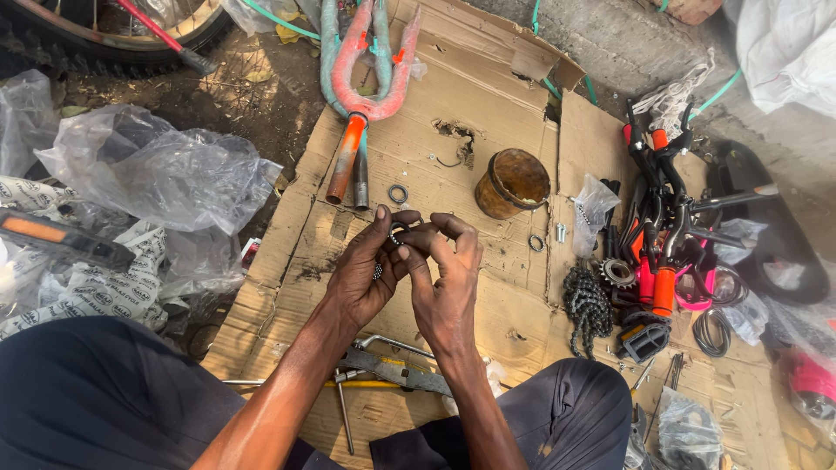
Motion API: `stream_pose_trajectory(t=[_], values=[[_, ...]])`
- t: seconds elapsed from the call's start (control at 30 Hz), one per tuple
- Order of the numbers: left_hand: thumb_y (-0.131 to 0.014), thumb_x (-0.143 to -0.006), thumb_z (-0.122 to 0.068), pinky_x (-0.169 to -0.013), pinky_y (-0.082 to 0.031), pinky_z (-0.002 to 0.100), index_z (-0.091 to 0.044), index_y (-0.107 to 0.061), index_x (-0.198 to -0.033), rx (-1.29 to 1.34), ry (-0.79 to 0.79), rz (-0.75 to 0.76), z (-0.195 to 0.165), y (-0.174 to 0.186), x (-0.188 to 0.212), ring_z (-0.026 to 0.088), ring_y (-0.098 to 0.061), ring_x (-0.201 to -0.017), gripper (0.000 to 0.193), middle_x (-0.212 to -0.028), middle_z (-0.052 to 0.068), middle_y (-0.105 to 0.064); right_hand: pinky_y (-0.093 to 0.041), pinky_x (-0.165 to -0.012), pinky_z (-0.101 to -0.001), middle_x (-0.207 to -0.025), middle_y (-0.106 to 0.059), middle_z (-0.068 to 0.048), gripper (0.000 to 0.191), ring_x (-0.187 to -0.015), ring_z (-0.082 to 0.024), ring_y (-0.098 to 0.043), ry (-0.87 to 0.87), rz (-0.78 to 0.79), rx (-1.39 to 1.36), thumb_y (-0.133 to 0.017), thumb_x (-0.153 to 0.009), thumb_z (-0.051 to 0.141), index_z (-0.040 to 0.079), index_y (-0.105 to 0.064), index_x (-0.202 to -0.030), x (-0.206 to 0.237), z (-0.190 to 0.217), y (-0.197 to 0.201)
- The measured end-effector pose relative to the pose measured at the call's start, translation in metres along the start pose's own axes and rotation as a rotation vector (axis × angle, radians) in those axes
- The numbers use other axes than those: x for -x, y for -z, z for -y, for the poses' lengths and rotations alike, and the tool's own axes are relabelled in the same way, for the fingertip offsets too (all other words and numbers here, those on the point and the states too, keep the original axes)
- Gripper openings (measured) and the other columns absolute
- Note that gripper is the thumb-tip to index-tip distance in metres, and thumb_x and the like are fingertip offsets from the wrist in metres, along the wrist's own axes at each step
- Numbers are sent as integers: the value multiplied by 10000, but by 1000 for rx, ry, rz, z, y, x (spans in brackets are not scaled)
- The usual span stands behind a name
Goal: The person sits on a cardboard sheet and assembles small ball bearings into metal bearing races by hand. They pick up bearings from a plastic bag, place them into the races, and then handle two bicycle forks, inserting a metal tube into each fork's steerer tube.
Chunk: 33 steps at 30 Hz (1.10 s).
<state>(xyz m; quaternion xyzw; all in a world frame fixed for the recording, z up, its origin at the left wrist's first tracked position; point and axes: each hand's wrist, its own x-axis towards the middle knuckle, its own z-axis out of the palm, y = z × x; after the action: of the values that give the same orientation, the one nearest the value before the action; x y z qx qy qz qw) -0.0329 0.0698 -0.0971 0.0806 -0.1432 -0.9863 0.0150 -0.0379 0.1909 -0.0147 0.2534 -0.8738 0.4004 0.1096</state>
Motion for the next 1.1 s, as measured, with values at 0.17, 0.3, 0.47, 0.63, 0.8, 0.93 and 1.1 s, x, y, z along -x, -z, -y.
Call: stream_pose_trajectory(t=[0.17, 0.3, 0.47, 0.63, 0.8, 0.93, 1.1], values=[[-619, -1010, -399, -755, -657, 251, 62, -648, -1165, -12, 20, -8, 1, 2, 1, 115, -698, -784, 487, -1022, 170, -716, -441, -1023, -497, -1324, -554, -176, 154, -1279, -354, -499, 25, 38, 59, -764, -895, 148, 125, -768, -1047, 0, -1, 2], [-627, -1028, -376, -756, -634, 232, 50, -648, -1164, -59, 12, -2, 0, -1, 1, 122, -705, -816, 448, -1053, 190, -740, -453, -1018, -502, -1346, -559, -174, 173, -1287, -372, -485, 47, 79, 88, -772, -886, 159, 141, -783, -1058, -2, -4, 6], [-586, -999, -408, -777, -639, 257, 30, -648, -1133, -128, 20, -15, -3, -9, 4, 178, -753, -904, 462, -1053, 204, -745, -466, -1030, -495, -1339, -578, -149, 186, -1287, -362, -500, 11, 134, 64, -777, -878, 180, 159, -805, -1060, -4, -8, 10], [-557, -989, -449, -792, -670, 304, 13, -649, -1096, -109, 70, -53, -1, -7, 4, 168, -748, -869, 483, -1005, 171, -736, -482, -1025, -477, -1371, -567, -139, 207, -1312, -352, -499, -65, 139, 4, -780, -876, 186, 170, -800, -1081, -2, -11, 11], [-585, -1036, -465, -767, -647, 264, 27, -669, -1118, -119, 66, -13, 4, 7, -2, 103, -662, -764, 507, -1023, 178, -744, -480, -1018, -474, -1387, -558, -147, 215, -1310, -361, -481, -15, 188, 85, -776, -862, 166, 170, -805, -1075, -4, -14, 12], [-615, -1072, -480, -710, -617, 244, 34, -654, -1116, -150, 45, -36, 7, 12, -4, 105, -644, -758, 518, -958, 111, -691, -458, -1048, -487, -1387, -566, -176, 303, -1296, -366, -511, 102, 174, 98, -786, -872, 151, 136, -752, -1173, -2, -13, 13], [-573, -957, -531, -789, -674, 322, 58, -646, -1086, -274, 116, -57, 3, 1, 0, 210, -743, -849, 608, -933, 147, -711, -481, -1058, -445, -1385, -611, -187, 634, -1265, -325, -583, 110, 157, -57, -764, -862, 149, 44, -532, -1443, 2, -12, 9]])
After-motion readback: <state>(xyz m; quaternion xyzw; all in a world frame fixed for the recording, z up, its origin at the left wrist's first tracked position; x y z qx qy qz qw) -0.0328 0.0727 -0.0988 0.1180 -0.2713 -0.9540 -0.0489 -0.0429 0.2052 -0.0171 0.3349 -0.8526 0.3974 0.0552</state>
